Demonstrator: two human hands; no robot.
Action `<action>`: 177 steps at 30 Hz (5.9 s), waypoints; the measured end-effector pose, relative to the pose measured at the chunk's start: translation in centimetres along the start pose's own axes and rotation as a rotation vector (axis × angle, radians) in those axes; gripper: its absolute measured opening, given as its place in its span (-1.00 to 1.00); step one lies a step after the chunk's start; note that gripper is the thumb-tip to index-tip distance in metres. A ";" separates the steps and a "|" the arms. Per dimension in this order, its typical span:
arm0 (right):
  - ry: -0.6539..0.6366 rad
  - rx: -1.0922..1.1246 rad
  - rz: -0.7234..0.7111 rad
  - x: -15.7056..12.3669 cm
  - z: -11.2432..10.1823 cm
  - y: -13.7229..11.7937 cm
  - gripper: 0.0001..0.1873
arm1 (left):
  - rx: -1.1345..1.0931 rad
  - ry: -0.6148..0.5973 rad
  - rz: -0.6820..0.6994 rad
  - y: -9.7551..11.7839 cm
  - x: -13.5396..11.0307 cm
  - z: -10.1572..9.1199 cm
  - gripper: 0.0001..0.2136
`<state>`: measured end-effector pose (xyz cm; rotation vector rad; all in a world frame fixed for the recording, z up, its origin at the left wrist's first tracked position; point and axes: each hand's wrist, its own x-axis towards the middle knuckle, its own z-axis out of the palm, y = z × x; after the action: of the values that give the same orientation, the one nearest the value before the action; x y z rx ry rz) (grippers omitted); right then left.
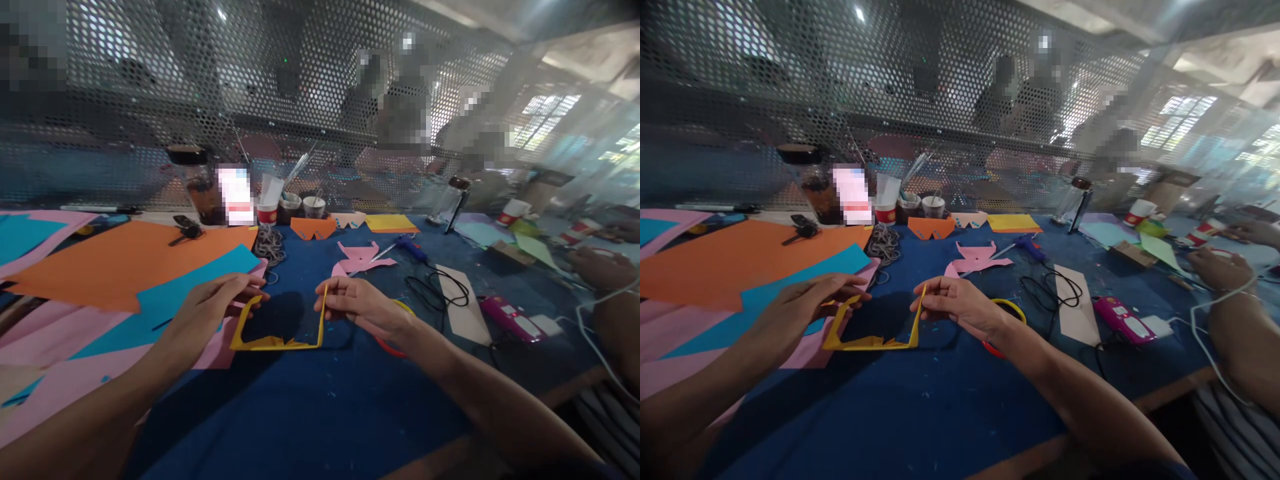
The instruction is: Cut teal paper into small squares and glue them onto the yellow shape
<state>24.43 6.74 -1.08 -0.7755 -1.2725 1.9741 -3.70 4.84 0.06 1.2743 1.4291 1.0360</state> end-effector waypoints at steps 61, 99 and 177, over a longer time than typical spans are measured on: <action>0.330 -0.503 -0.527 -1.2 4.1 0.4 -0.89 | 0.708 0.061 0.826 3.6 -3.8 5.0 -0.87; 0.282 -0.965 -0.751 -1.5 3.9 0.0 -0.89 | 0.767 0.100 0.989 3.8 -3.7 4.8 -0.89; 0.301 -0.991 -0.796 -1.3 4.4 1.6 -0.91 | 0.539 0.081 0.990 0.7 -3.3 4.0 -0.93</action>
<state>21.55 2.84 -0.83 -0.7640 -1.9532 0.5183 0.44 1.68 0.24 2.4924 1.1439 1.3640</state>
